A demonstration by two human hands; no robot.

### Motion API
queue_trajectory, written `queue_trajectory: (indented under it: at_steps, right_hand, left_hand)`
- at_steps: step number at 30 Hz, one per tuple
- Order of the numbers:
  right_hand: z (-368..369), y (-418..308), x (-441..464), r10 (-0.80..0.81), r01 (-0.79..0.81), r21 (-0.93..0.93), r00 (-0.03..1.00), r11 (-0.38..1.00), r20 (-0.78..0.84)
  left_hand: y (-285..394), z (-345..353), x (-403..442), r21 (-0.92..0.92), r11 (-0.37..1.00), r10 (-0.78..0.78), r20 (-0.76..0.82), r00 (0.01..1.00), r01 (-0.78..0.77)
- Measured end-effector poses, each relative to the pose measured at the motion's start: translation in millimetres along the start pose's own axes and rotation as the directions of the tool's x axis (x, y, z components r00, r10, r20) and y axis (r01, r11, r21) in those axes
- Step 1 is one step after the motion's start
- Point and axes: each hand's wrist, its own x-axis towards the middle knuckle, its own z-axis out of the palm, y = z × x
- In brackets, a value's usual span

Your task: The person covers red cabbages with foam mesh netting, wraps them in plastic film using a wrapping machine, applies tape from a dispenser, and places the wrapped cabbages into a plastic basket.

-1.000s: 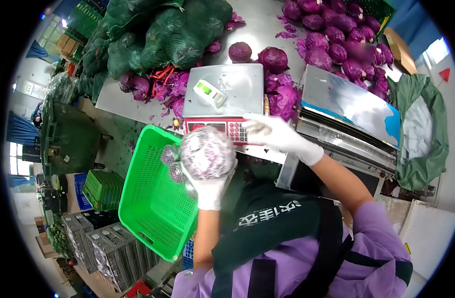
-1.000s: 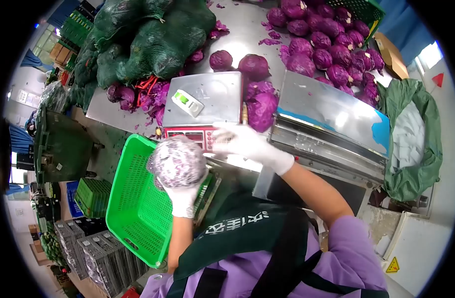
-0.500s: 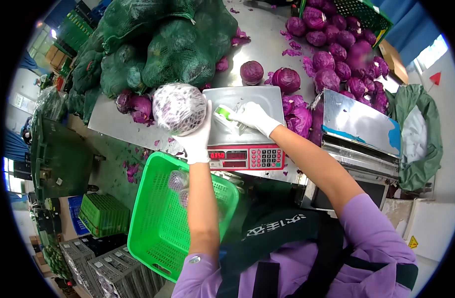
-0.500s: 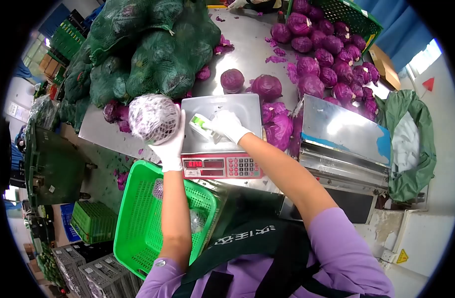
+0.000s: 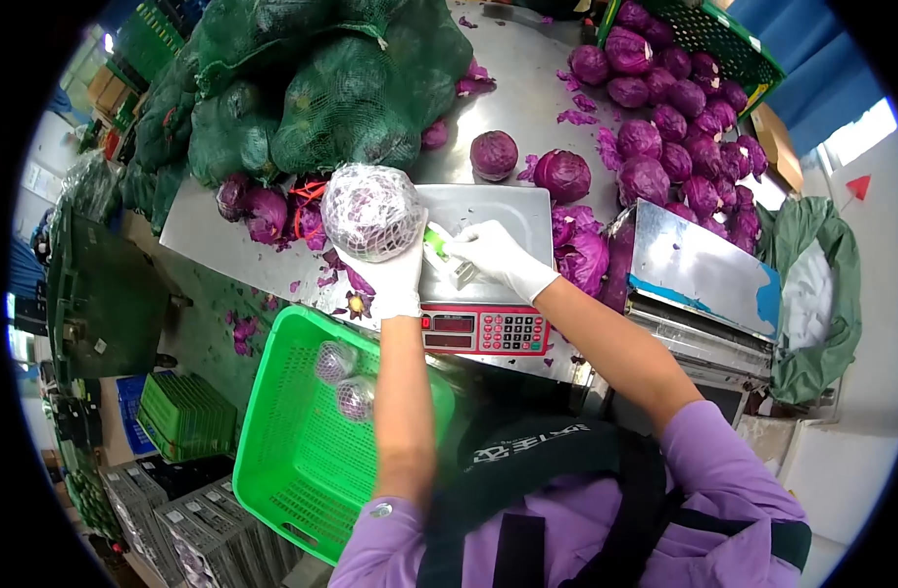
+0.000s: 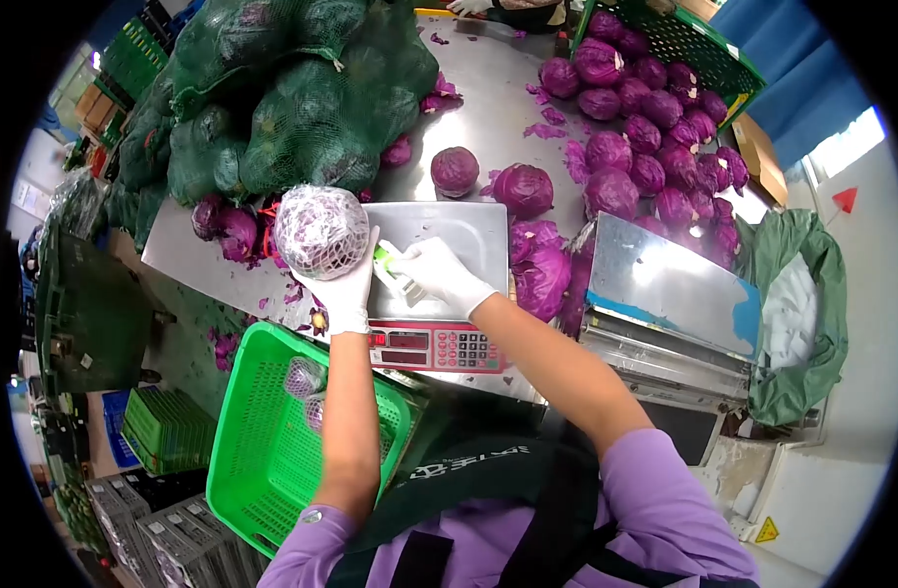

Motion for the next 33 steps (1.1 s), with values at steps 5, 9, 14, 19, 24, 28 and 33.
queue_trajectory:
  at_steps: [5,9,14,19,24,28,33]
  right_hand:
    - [-4,-9,-19,0.016,-0.030,0.128,0.994,0.991,0.108]
    - [0,20,-66,-0.041,0.036,-0.045,0.991,0.998,-0.124]
    - [-5,72,-69,-0.348,0.332,-0.104,0.909,0.938,-0.230]
    - [-6,85,-56,-0.355,0.372,0.051,0.912,0.927,-0.204]
    - [-25,97,-31,-0.414,0.422,0.043,0.902,0.906,-0.126]
    - [-46,69,-35,-0.370,0.372,-0.035,0.928,0.928,0.045]
    - [-110,-18,-80,-0.071,0.341,-0.711,0.922,0.615,0.381]
  left_hand:
    - [0,6,-1,0.015,1.000,-0.009,-0.056,0.998,0.010]
    - [-5,18,-5,0.082,0.997,0.013,-0.062,0.998,-0.008]
    - [-9,11,-4,0.352,0.923,0.179,-0.042,0.983,-0.153]
    - [-7,17,-8,0.339,0.933,0.155,-0.067,0.986,-0.124]
    - [-2,15,-4,0.154,0.988,0.005,-0.066,0.998,0.005]
    - [0,15,-2,0.146,0.989,-0.014,-0.086,0.996,0.026]
    - [2,21,-7,0.160,0.986,-0.026,-0.133,0.991,0.048]
